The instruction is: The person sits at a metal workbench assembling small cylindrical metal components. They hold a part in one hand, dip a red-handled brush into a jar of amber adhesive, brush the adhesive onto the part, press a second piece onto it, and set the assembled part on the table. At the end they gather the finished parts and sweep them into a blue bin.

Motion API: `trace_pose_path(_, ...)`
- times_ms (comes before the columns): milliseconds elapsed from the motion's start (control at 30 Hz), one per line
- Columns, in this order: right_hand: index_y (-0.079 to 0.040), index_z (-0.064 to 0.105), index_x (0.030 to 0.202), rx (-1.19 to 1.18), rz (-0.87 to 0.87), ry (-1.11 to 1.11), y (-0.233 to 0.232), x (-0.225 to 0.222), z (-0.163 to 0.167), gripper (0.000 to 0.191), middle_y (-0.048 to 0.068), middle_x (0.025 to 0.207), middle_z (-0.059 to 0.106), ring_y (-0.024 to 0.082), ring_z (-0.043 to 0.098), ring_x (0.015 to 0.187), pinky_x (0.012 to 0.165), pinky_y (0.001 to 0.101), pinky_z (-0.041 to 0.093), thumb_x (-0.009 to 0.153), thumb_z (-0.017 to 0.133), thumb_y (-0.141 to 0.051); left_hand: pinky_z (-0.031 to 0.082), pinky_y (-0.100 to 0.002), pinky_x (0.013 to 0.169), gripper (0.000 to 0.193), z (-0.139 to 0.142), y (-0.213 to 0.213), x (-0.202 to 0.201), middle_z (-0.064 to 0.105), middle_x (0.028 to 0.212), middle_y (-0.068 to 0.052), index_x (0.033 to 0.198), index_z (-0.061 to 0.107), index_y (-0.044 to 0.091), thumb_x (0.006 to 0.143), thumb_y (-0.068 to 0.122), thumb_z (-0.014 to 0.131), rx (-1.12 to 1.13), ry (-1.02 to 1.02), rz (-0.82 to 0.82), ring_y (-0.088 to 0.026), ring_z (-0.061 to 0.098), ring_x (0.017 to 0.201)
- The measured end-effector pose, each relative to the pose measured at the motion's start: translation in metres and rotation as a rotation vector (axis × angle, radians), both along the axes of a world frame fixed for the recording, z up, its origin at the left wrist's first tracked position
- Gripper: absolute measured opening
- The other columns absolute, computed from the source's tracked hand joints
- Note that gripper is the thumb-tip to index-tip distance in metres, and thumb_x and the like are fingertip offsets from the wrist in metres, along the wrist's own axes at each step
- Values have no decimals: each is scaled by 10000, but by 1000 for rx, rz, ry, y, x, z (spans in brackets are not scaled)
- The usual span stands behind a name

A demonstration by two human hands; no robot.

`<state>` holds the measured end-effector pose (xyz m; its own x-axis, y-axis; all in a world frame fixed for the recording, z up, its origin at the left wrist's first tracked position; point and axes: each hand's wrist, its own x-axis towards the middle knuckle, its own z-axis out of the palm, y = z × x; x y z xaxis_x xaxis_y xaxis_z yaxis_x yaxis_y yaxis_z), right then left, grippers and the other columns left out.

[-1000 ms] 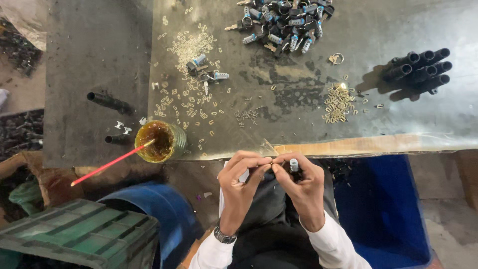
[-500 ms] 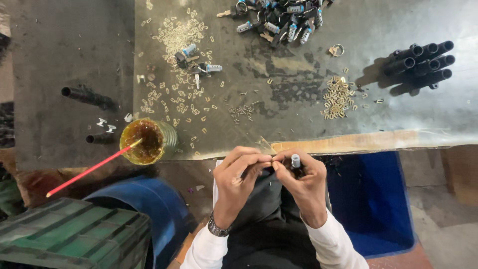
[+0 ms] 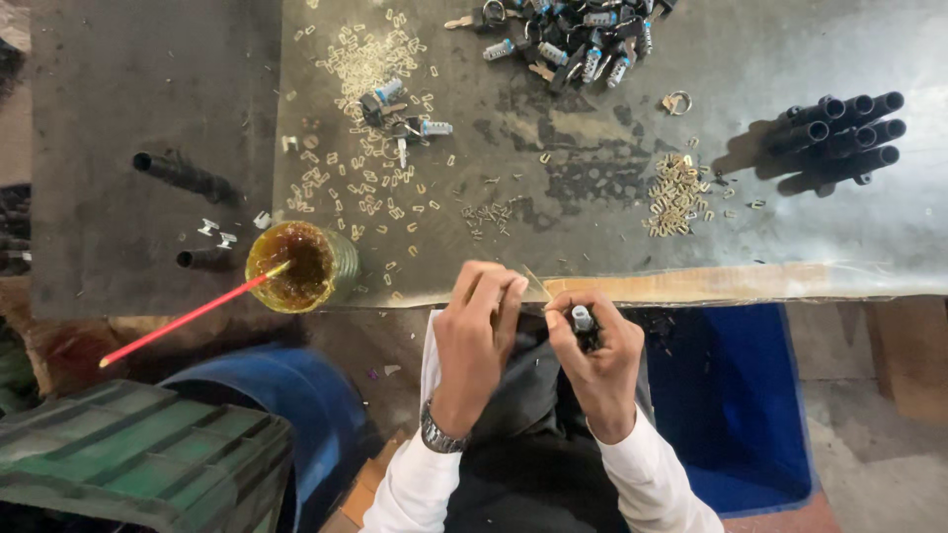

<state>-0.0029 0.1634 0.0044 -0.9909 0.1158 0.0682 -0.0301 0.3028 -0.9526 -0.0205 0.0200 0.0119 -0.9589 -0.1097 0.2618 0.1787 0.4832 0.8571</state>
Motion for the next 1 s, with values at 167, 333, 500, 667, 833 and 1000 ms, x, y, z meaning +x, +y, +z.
trace_pose_path(167,-29,670,1004,-345,-53,-299,0,0,-3,62,-53,695,566,7,449,537,463,188,340,948,664,-53,517,-319,598,239,15,-5,-2,674,1028,-110,1154,713,32,918,55,737,0,-34,11,-204,656,663)
trace_pose_path(333,-36,653,1022,-485,-44,-361,3,3,-3,69,-69,731,565,-8,445,532,450,177,335,959,646,-63,576,-290,699,169,18,-5,14,718,1043,-74,1109,717,49,948,6,749,92,138,-121,-188,730,820)
trace_pose_path(500,-31,668,1008,-296,4,-261,4,5,-3,61,-56,732,585,8,463,567,482,182,350,948,671,-42,554,-266,650,157,13,-8,20,717,1003,-55,1067,728,45,923,-3,770,85,164,-137,-147,708,755)
trace_pose_path(667,-31,657,983,50,35,-20,3,7,1,95,-13,739,611,37,493,626,554,192,416,905,711,-23,512,-225,561,100,7,-2,23,706,923,-36,997,729,19,902,-4,747,235,-69,-93,-81,652,641)
trace_pose_path(833,-61,669,976,241,57,69,2,0,8,112,32,691,641,96,603,562,540,252,474,876,718,-72,447,-218,511,46,0,-4,18,640,812,-3,958,688,8,928,1,654,479,-149,47,-46,583,588)
trace_pose_path(1000,-85,682,969,506,59,151,7,-30,19,111,96,722,667,265,677,643,582,342,494,900,742,-149,450,-209,532,37,0,-20,11,604,803,8,927,639,21,960,36,640,376,-110,82,-42,568,593)
